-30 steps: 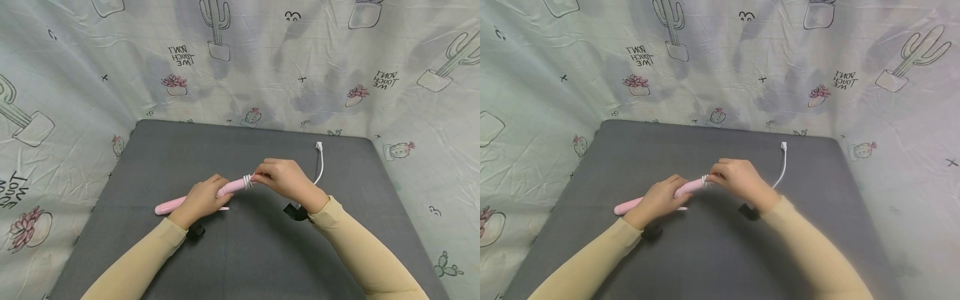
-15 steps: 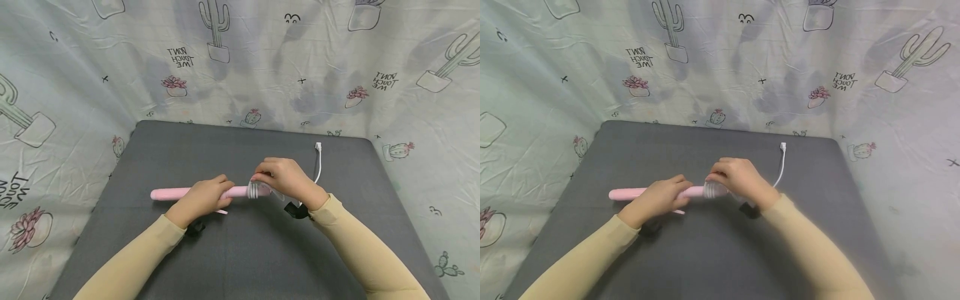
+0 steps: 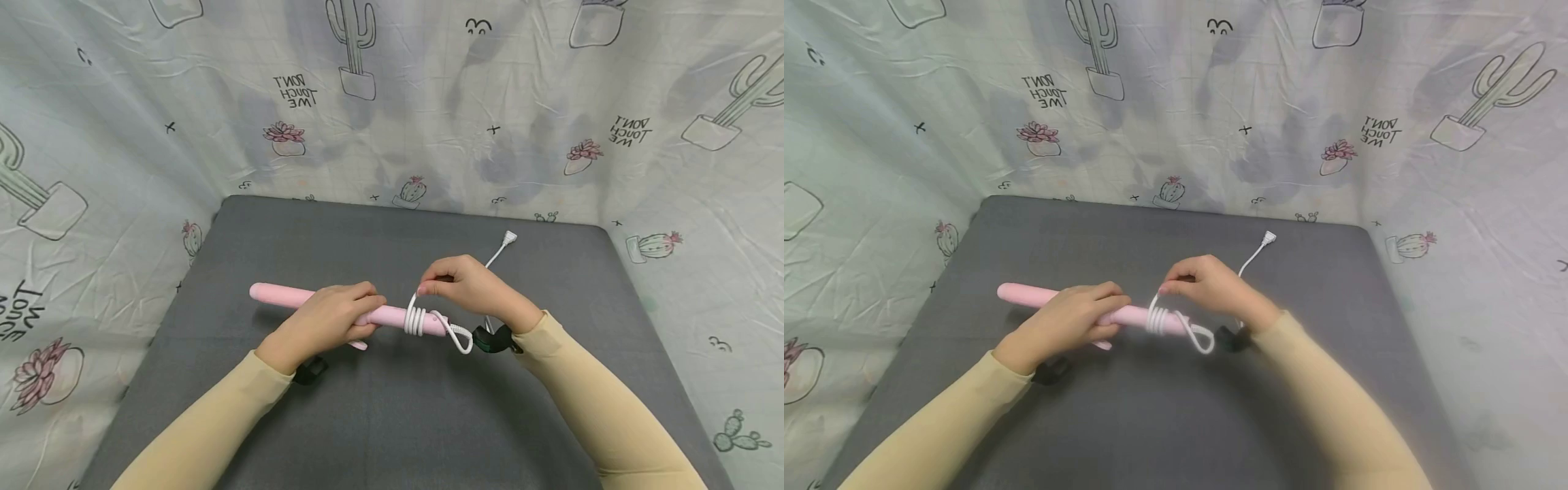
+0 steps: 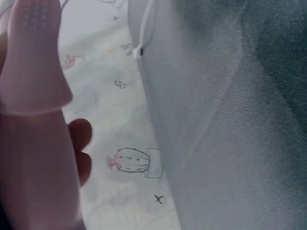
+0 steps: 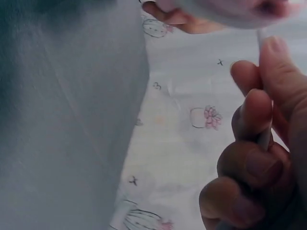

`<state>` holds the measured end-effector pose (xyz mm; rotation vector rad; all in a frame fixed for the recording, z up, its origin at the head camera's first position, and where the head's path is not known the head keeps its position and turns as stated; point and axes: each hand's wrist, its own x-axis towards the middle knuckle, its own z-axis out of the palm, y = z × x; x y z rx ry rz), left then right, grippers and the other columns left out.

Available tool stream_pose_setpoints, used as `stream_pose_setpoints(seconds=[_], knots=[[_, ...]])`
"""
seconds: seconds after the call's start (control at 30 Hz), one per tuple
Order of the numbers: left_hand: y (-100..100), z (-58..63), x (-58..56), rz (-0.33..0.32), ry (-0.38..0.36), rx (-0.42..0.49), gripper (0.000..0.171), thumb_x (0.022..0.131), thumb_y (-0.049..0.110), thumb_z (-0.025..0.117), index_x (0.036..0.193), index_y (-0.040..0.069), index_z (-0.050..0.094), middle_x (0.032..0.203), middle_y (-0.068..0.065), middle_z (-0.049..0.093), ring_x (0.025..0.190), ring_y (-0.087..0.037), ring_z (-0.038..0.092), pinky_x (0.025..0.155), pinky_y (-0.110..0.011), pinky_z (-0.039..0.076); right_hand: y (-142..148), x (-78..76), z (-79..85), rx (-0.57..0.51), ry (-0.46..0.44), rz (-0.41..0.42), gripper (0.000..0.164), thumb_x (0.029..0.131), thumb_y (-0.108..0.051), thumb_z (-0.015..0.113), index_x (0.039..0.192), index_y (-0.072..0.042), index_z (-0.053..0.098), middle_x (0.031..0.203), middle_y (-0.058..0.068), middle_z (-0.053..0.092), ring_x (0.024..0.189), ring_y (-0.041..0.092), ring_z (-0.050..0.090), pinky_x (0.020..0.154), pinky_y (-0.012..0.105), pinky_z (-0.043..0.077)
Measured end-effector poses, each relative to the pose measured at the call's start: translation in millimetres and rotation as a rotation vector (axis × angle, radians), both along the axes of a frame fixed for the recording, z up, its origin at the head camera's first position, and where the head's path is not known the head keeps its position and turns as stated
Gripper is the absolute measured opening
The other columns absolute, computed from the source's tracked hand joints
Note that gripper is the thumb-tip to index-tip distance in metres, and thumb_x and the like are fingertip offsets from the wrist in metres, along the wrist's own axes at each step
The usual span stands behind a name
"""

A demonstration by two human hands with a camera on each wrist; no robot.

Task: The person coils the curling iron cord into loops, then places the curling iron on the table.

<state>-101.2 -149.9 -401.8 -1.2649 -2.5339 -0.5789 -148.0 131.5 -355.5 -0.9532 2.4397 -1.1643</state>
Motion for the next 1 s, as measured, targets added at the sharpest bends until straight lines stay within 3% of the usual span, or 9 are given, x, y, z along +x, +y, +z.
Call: stream_pose_setpoints(seconds=[0.2,0.37,0.47,0.67,0.77,0.9,1.0], knots=[[-1.8,0.5,-3.7,-0.003,0.007,0.076,0.02,0.09,0.025,0.066,0.108,0.018,0.065,0.101,0.01,0.055,0.076,-0.005,0.052,0.068,-0.028,0.046,-0.9,-4.8,-19.4,-0.036,-0.112,-0.013,0.012,0.093,-0.027,0.066,0.088,-0.019,0.074,0.082,-0.005,0.065,0.072,0.014,0.053,0.066,0.029,0.044],[-0.4,-8.0,-5.8,0.02,-0.095,0.195,0.019,0.09,0.028,0.067,0.107,0.02,0.066,0.103,0.013,0.056,0.074,-0.003,0.052,0.065,-0.024,0.045,-2.4,-4.1,-36.8,-0.157,-0.306,-0.03,0.019,0.099,-0.015,0.055,0.1,-0.006,0.072,0.089,-0.001,0.066,0.076,0.013,0.053,0.065,0.025,0.043],[0.9,-12.4,-5.8,0.054,-0.142,0.242,0.021,0.088,0.029,0.069,0.109,0.021,0.066,0.104,0.015,0.056,0.074,-0.001,0.053,0.064,-0.023,0.046,-5.9,1.1,-40.6,-0.269,-0.378,0.0,0.021,0.099,-0.008,0.051,0.104,0.003,0.068,0.085,0.003,0.061,0.068,0.014,0.047,0.059,0.025,0.039],[4.8,-13.4,-5.8,0.095,-0.192,0.285,0.025,0.086,0.029,0.072,0.11,0.023,0.067,0.105,0.015,0.056,0.073,0.0,0.054,0.064,-0.023,0.046,-17.4,17.8,-30.1,-0.34,-0.351,0.042,0.016,0.092,-0.007,0.048,0.092,-0.002,0.063,0.07,0.013,0.042,0.056,0.013,0.035,0.052,0.028,0.032],[5.4,-13.9,-6.1,0.102,-0.22,0.296,0.025,0.087,0.029,0.072,0.11,0.023,0.067,0.105,0.016,0.056,0.074,-0.001,0.054,0.064,-0.024,0.046,-23.7,22.2,-25.2,-0.292,-0.32,-0.012,0.016,0.092,-0.015,0.049,0.083,-0.007,0.059,0.066,0.009,0.042,0.055,0.012,0.036,0.052,0.027,0.032],[4.5,-15.0,-7.2,0.145,-0.253,0.313,0.025,0.087,0.033,0.071,0.11,0.025,0.066,0.106,0.017,0.055,0.075,-0.002,0.054,0.064,-0.026,0.047,-28.2,22.7,-24.2,-0.192,-0.325,-0.117,0.032,0.098,-0.022,0.044,0.077,0.0,0.055,0.064,0.002,0.046,0.055,0.012,0.037,0.052,0.025,0.032],[3.5,-14.5,-8.9,0.196,-0.286,0.354,0.027,0.087,0.035,0.072,0.111,0.025,0.066,0.106,0.016,0.055,0.078,-0.004,0.054,0.066,-0.028,0.047,-26.9,19.4,-38.3,-0.155,-0.305,-0.165,0.037,0.104,-0.027,0.043,0.085,-0.002,0.063,0.066,0.002,0.049,0.055,0.014,0.037,0.052,0.026,0.033]])
